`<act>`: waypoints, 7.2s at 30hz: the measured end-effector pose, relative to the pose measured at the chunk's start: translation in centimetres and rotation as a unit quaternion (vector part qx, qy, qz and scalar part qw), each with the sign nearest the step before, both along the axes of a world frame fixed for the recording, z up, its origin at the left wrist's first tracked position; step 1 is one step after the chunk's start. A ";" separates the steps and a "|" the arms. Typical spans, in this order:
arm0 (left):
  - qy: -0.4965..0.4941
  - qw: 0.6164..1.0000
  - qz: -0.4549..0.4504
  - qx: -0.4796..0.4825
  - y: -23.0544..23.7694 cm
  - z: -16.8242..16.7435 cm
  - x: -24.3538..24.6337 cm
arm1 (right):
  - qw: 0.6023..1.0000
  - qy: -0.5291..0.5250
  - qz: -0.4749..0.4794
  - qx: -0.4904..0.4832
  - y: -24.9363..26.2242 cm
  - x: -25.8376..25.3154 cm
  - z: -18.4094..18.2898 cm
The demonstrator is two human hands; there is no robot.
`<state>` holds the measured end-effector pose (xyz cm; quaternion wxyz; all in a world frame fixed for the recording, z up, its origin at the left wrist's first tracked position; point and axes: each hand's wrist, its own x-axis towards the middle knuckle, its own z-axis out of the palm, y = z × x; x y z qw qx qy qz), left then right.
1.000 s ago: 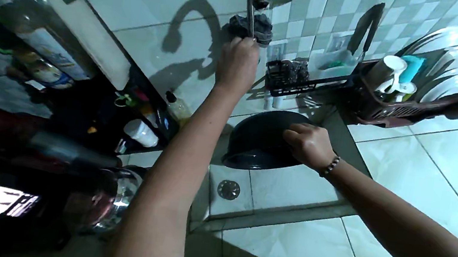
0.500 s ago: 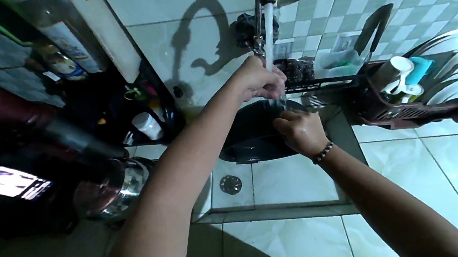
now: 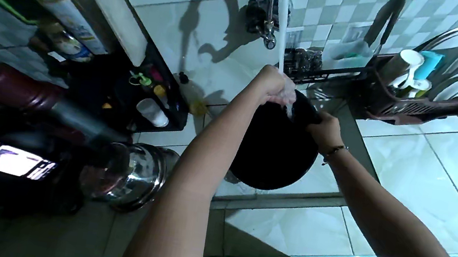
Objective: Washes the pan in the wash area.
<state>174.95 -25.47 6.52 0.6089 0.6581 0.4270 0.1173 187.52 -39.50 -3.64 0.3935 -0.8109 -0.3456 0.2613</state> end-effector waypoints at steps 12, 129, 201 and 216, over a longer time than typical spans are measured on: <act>0.365 0.829 -0.172 0.386 -3.0 -19.8 -5.3 | 0.922 0.335 -0.144 0.131 -7.2 -3.6 -2.1; 0.416 0.852 -0.013 0.318 -19.4 -26.7 -46.0 | 0.815 -0.313 0.458 -0.169 -4.2 -7.2 2.0; -0.109 0.926 0.014 0.362 3.4 3.9 -1.6 | 0.774 -0.359 0.497 -0.159 -6.5 -1.9 3.1; 0.194 0.958 0.012 -0.209 -6.2 -27.9 -20.5 | 0.550 -0.380 0.713 -0.212 0.8 -13.9 9.9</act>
